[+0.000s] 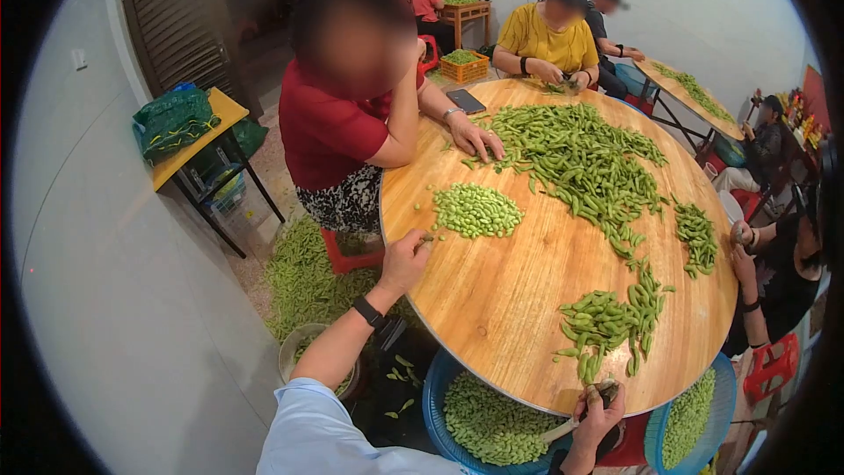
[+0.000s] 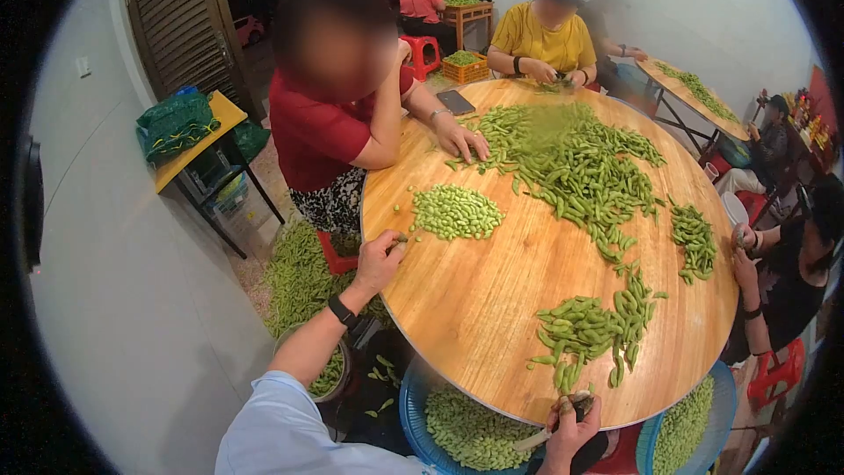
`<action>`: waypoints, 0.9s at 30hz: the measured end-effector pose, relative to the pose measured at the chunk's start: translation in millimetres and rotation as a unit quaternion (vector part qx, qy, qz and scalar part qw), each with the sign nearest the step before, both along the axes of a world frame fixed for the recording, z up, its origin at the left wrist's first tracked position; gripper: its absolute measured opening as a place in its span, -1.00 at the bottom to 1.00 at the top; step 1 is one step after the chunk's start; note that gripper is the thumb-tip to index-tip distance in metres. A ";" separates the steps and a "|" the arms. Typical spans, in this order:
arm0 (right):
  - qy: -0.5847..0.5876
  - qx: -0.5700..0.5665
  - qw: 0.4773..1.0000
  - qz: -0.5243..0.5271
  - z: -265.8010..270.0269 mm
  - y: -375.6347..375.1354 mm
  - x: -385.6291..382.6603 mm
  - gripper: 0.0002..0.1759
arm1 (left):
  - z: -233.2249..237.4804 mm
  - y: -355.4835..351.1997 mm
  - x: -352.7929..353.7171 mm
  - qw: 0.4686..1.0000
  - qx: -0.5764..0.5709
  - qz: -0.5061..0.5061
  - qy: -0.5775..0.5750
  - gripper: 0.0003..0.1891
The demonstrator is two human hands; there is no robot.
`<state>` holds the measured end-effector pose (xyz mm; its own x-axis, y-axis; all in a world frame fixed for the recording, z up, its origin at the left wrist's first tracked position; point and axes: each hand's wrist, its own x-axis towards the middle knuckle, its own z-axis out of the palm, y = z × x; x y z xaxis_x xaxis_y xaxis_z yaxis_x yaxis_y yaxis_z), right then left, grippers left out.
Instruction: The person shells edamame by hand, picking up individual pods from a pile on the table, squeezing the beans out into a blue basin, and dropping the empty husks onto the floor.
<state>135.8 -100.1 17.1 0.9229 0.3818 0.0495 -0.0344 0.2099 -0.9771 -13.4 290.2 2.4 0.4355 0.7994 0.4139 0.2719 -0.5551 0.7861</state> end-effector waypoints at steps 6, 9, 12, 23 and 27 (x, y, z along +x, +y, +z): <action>-0.041 -0.031 0.999 -0.004 -7.6 -1.4 4.4 -0.90 | -13.1 9.0 0.7 0.999 0.033 0.004 -0.009 -0.82; -0.040 -0.053 0.998 -0.015 -4.1 3.7 6.0 -0.86 | -15.2 14.8 -2.8 1.000 0.014 0.002 -0.022 -0.78; -0.070 -0.123 0.990 0.018 2.2 -5.3 6.4 -0.85 | -5.8 8.8 -1.6 1.000 -0.013 -0.009 0.009 -0.77; -0.044 0.006 0.998 0.041 -6.7 -8.5 5.9 -0.90 | -26.5 29.5 4.9 0.997 -0.050 -0.047 -0.029 -0.86; -0.030 0.029 0.997 0.066 -1.4 -11.7 6.2 -0.89 | 13.9 -41.5 30.3 0.962 -0.219 -0.165 -0.016 -0.83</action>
